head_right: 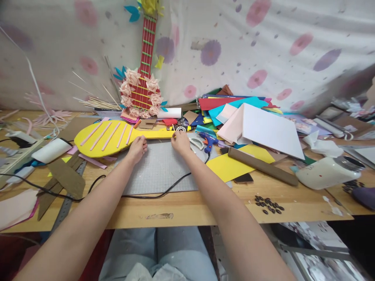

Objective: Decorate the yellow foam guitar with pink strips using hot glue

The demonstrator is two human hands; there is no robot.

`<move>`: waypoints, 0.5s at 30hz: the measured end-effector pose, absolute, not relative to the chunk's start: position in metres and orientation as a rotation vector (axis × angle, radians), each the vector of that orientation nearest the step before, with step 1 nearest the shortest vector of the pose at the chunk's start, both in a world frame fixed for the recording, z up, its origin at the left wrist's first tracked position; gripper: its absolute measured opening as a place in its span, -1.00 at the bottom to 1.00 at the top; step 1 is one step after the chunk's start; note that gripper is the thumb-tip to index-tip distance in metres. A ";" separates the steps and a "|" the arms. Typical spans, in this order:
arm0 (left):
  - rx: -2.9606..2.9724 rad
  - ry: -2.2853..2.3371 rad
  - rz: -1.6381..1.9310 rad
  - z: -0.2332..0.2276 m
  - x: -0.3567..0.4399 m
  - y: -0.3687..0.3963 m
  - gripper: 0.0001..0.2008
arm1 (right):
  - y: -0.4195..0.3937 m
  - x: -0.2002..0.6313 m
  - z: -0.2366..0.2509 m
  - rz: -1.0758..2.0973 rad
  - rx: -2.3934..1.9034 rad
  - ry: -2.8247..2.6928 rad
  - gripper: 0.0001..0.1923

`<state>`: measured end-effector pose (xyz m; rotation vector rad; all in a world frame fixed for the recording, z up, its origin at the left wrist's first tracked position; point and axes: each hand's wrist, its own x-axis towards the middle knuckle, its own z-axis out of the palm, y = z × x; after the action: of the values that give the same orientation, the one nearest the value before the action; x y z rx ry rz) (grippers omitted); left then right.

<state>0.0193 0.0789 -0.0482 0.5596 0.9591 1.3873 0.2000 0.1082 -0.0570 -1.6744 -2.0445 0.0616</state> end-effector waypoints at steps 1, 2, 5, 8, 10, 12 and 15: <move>0.550 0.925 1.408 -0.046 0.017 0.076 -0.82 | 0.100 0.199 -0.058 0.109 -1.600 -2.083 -0.77; 0.555 0.906 1.427 -0.044 0.014 0.071 -0.81 | 0.093 0.198 -0.060 0.157 -1.531 -2.115 -0.77; 0.494 0.841 1.402 -0.032 -0.002 0.056 -0.78 | 0.073 0.202 -0.067 0.322 -1.443 -2.125 -0.71; 0.396 0.818 1.379 -0.020 -0.025 0.045 -0.73 | 0.060 0.207 -0.076 0.408 -1.540 -2.120 -0.55; 0.354 0.824 1.392 -0.013 -0.038 0.042 -0.72 | 0.052 0.198 -0.081 0.354 -1.669 -2.153 -0.40; 0.347 0.811 1.431 -0.006 -0.045 0.042 -0.72 | 0.042 0.171 -0.082 0.299 -1.787 -2.190 -0.23; 0.379 0.783 1.471 0.004 -0.044 0.043 -0.73 | 0.025 0.112 -0.075 0.475 -1.564 -2.388 -0.12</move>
<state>-0.0443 0.0428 0.0040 0.3795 0.7828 1.4711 0.1125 0.0248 -0.0749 -1.5642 -2.3880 0.4748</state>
